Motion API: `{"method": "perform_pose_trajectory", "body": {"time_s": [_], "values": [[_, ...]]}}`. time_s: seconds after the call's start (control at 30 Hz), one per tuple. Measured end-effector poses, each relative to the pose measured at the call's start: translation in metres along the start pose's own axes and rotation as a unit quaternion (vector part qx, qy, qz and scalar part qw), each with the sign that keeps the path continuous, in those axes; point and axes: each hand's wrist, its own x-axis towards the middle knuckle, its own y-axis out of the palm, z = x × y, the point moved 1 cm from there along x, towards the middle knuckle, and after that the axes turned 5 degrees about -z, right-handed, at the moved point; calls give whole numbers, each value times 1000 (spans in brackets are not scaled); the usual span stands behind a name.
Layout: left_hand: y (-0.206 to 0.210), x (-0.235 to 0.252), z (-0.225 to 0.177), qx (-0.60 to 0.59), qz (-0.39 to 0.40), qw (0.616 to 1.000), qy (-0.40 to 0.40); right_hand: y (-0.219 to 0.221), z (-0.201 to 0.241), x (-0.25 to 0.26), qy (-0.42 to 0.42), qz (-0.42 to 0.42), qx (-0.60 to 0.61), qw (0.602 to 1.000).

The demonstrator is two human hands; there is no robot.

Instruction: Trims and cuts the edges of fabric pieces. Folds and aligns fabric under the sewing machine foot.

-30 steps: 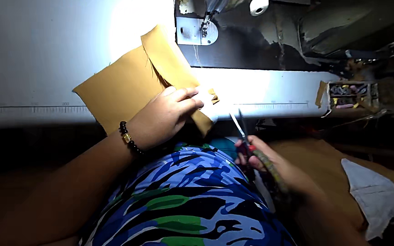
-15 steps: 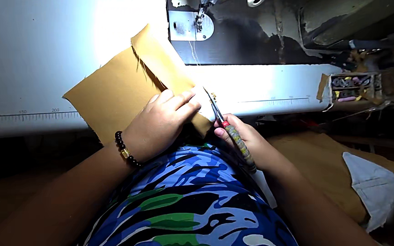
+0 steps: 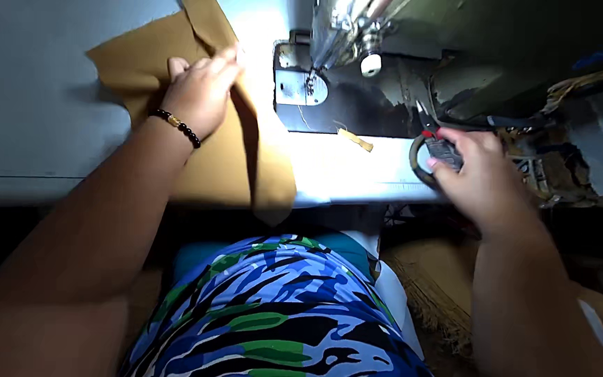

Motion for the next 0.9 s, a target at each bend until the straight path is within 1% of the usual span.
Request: {"method": "perform_pose_trajectory", "body": {"time_s": [0.03,0.07,0.1,0.13,0.17,0.2,0.23,0.27,0.3,0.33,0.37,0.4,0.43,0.47,0.5,0.53,0.57,0.6,0.63,0.67,0.7,0.73,0.77,0.8,0.87,0.9], "values": [[0,2,16,-21,-42,998,-30,6,15,-15,-60,6,29,998],[1,0,29,-42,-82,994,-60,21,33,-34,-102,39,72,991],[1,-4,36,-61,-114,987,-92,41,52,-52,-108,118,101,982],[1,-7,38,-70,-129,982,-120,62,67,-61,-77,238,93,964],[1,-9,37,-70,-131,979,-140,86,78,-61,-32,344,57,937],[1,-12,35,-61,-131,978,-148,111,84,-55,12,403,22,915],[2,-12,34,-48,-131,979,-147,135,89,-48,43,428,8,903],[3,-12,33,-41,-131,980,-144,157,96,-41,61,446,20,893],[6,-13,34,-38,-133,981,-135,178,104,-36,51,456,60,887],[7,-14,34,-28,-135,983,-122,189,120,-34,3,469,96,878],[8,-18,35,-15,-137,985,-106,190,143,-34,-73,485,113,864],[6,-23,37,0,-136,987,-90,179,168,-34,-161,499,115,843],[4,-29,43,16,-137,988,-75,159,194,-31,-245,508,109,819],[-1,-36,52,29,-132,988,-71,134,217,-26,-308,503,125,798],[-9,-45,63,38,-117,989,-85,109,234,-16,-330,482,157,796],[-20,-55,74,45,-92,988,-117,82,246,1,-306,454,185,816],[-31,-68,85,55,-70,984,-151,62,256,21,-255,403,218,851],[-40,-81,96,69,-50,979,-183,55,262,41,-206,323,259,886],[-48,-95,107,86,-31,972,-218,59,262,56,-194,229,307,903],[-54,-109,118,109,-4,958,-265,76,258,66,-248,119,315,908],[-60,-118,125,121,17,940,-318,93,256,66,-316,49,279,905],[-63,-125,136,129,40,922,-364,113,259,57,-372,-3,258,892],[-62,-133,151,117,50,910,-395,133,262,44,-412,-21,238,880],[-58,-145,168,90,41,908,-407,145,263,35,-440,14,205,874],[-53,-168,193,44,13,914,-404,150,263,38,-430,101,150,885],[-54,-176,199,25,-1,918,-396,145,262,48,-412,101,119,897]]}}
